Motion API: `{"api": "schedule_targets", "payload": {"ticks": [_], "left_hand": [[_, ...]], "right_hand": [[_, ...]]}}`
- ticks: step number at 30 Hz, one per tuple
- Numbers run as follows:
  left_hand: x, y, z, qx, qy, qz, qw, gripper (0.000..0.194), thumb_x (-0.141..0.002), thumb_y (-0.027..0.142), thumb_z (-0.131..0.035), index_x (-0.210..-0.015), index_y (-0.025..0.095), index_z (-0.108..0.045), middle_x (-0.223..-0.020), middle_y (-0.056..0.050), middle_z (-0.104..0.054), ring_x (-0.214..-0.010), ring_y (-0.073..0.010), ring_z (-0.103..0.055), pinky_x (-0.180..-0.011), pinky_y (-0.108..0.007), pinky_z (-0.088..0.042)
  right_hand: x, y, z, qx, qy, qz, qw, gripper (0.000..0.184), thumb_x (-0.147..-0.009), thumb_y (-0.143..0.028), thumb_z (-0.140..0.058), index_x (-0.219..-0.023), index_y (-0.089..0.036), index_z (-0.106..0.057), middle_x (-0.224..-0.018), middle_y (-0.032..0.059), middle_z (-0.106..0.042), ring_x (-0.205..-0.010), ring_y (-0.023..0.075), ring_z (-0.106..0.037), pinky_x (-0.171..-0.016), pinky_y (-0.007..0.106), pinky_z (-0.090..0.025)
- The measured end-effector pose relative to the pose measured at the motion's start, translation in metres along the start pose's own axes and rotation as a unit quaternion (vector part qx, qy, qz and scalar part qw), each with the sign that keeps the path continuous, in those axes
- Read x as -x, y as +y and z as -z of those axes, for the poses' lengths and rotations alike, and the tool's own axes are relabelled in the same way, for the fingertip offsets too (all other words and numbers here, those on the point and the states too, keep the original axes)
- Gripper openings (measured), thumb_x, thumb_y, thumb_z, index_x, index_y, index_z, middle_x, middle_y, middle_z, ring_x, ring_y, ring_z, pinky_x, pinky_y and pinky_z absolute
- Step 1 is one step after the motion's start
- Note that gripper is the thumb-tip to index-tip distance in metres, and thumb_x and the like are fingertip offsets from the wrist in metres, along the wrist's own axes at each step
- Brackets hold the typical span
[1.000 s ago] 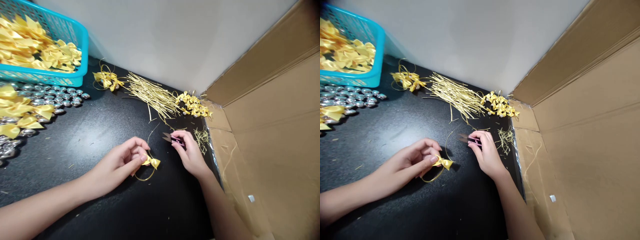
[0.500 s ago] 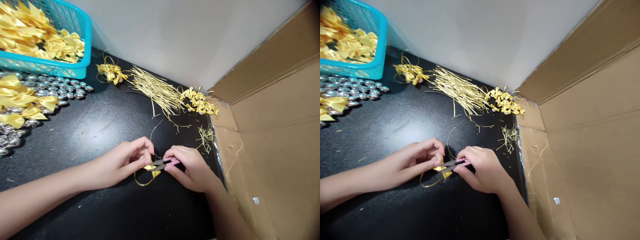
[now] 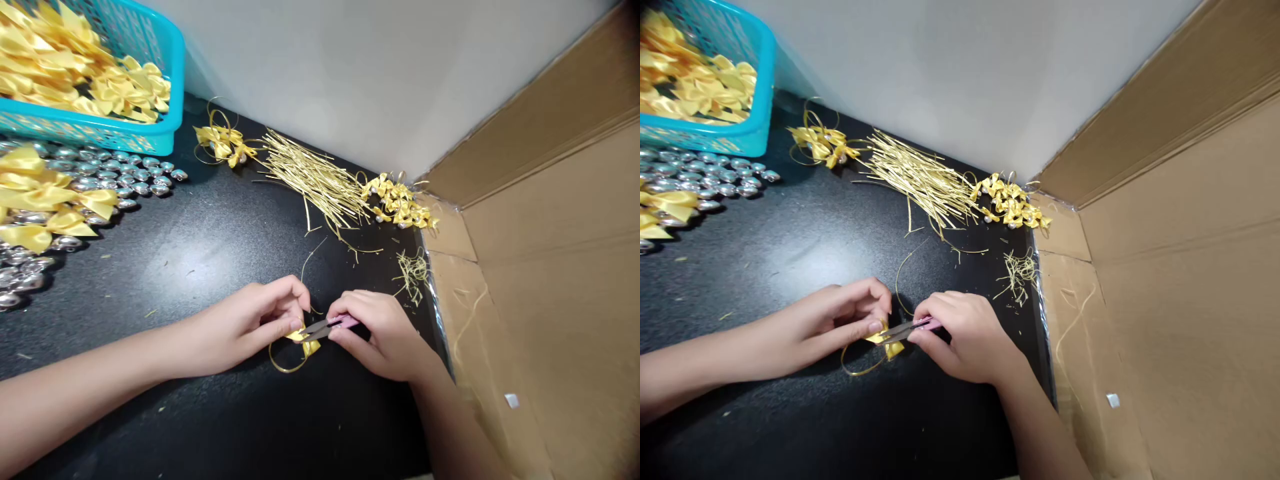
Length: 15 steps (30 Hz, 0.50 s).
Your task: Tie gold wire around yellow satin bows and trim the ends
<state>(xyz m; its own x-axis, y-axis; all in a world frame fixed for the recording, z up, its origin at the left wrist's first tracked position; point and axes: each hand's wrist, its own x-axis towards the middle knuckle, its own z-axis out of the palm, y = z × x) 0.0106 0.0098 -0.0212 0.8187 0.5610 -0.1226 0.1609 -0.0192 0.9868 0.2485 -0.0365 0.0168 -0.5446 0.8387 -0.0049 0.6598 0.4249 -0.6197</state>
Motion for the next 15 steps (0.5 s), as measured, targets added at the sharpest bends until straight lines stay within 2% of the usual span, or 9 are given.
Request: {"api": "schedule_targets", "payload": {"ticks": [9,15], "left_hand": [[-0.0014,0.0007,0.0010,-0.010,-0.012,0.003,1.000,0.017,-0.099,0.035,-0.043,-0.102,0.020,-0.050,-0.077,0.001,-0.059,-0.068,-0.0133,-0.054,-0.059,-0.022,-0.041],[-0.0015,-0.0003,0.0015,0.010,-0.011,0.005,1.000,0.017,-0.098,0.035,-0.044,-0.102,0.020,-0.050,-0.077,0.001,-0.059,-0.067,-0.0126,-0.053,-0.059,-0.022,-0.040]], "right_hand": [[-0.0014,0.0012,-0.0022,0.040,0.026,0.028,0.998,0.016,-0.095,-0.032,-0.054,-0.088,-0.018,-0.058,-0.076,0.0005,-0.063,-0.067,0.0134,-0.053,-0.064,0.026,-0.034],[0.0004,0.0032,-0.0028,0.021,0.037,0.026,0.999,0.014,-0.094,-0.032,-0.056,-0.091,-0.018,-0.058,-0.078,0.0006,-0.063,-0.068,0.0132,-0.054,-0.066,0.026,-0.036]]}}
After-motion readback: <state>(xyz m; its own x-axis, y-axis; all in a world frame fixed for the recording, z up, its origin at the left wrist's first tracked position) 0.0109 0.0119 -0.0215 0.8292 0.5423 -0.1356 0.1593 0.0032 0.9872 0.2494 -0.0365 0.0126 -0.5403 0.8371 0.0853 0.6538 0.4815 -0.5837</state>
